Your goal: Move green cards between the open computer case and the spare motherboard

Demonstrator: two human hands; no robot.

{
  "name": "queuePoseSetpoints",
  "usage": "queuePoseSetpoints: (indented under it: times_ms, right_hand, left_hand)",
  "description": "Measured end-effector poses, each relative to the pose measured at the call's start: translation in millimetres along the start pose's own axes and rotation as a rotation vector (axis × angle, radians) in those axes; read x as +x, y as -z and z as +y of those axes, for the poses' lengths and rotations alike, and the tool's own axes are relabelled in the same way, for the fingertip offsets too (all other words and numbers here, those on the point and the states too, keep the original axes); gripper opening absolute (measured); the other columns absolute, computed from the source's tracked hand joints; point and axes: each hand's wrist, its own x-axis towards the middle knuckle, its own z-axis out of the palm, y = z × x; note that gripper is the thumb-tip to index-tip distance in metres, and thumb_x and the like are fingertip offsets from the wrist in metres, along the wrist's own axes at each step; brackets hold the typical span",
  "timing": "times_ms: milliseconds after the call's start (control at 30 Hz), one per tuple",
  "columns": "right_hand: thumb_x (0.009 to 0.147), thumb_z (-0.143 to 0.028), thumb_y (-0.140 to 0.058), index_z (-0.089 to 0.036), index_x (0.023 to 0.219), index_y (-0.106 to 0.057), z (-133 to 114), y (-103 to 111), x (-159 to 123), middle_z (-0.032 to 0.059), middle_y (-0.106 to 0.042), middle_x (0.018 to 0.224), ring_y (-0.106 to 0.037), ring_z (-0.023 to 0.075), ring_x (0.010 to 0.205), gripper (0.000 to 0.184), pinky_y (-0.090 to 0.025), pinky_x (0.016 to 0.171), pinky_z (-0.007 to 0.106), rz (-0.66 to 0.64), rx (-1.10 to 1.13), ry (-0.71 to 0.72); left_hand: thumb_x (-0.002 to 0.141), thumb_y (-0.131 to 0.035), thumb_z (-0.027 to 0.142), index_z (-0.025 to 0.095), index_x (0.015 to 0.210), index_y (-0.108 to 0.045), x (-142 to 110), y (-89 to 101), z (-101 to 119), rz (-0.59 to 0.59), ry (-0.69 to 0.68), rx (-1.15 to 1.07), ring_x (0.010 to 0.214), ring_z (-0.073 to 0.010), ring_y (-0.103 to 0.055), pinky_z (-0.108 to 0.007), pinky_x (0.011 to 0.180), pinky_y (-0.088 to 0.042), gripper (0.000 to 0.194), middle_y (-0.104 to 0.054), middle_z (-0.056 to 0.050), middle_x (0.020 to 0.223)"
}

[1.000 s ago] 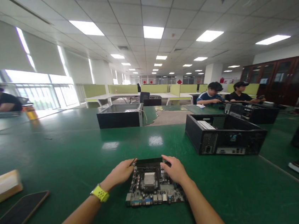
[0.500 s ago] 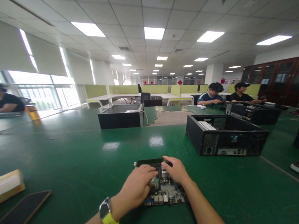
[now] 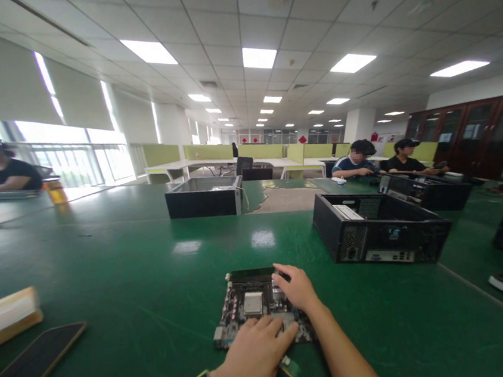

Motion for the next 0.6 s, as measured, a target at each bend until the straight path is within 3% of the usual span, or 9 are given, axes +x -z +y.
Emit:
queuePoseSetpoints:
  times_ms: [267, 433, 533, 600]
  right_hand:
    - [0.079, -0.044, -0.052, -0.017, 0.113, -0.064, 0, 1, 0, 0.0085, -0.065, 0.112, -0.059, 0.0229, 0.106, 0.045, -0.042, 0.097, 0.038, 0.019, 0.033, -0.028]
    - [0.079, -0.044, -0.050, -0.016, 0.113, -0.064, -1, -1, 3, 0.0096, -0.064, 0.114, -0.057, 0.0235, 0.107, 0.046, -0.041, 0.097, 0.039, 0.107, -0.033, -0.012]
    - [0.082, -0.044, -0.047, -0.017, 0.112, -0.064, -5, 15, 11, 0.0092, -0.063, 0.115, -0.055, 0.0232, 0.110, 0.045, -0.040, 0.098, 0.038, 0.207, -0.258, 0.041]
    - [0.082, -0.044, -0.046, -0.015, 0.111, -0.065, -6, 38, 22, 0.0113, -0.062, 0.116, -0.052, 0.0248, 0.112, 0.046, -0.038, 0.099, 0.038, 0.258, -0.372, 0.044]
  left_hand:
    - [0.080, -0.048, 0.029, 0.027, 0.132, -0.040, 0, -7.4, 6, -0.029, 0.006, 0.024, 0.112, -0.0329, -0.049, -0.050, 0.089, -0.041, 0.052, -0.051, -0.015, 0.125]
    - [0.082, -0.045, 0.029, 0.023, 0.131, -0.042, 1, -8.4, 6, -0.066, 0.018, 0.013, 0.117, -0.0357, -0.045, -0.056, 0.093, -0.037, 0.049, -0.047, -0.018, 0.131]
    - [0.084, -0.042, 0.029, 0.023, 0.130, -0.043, 3, -13.3, 0, -0.030, 0.025, 0.008, 0.118, -0.0348, -0.044, -0.055, 0.094, -0.038, 0.046, -0.047, -0.018, 0.130]
    - [0.084, -0.042, 0.027, 0.023, 0.130, -0.043, 4, -15.2, -7, 0.005, 0.050, 0.027, 0.119, -0.0350, -0.043, -0.055, 0.094, -0.038, 0.046, -0.047, -0.017, 0.131]
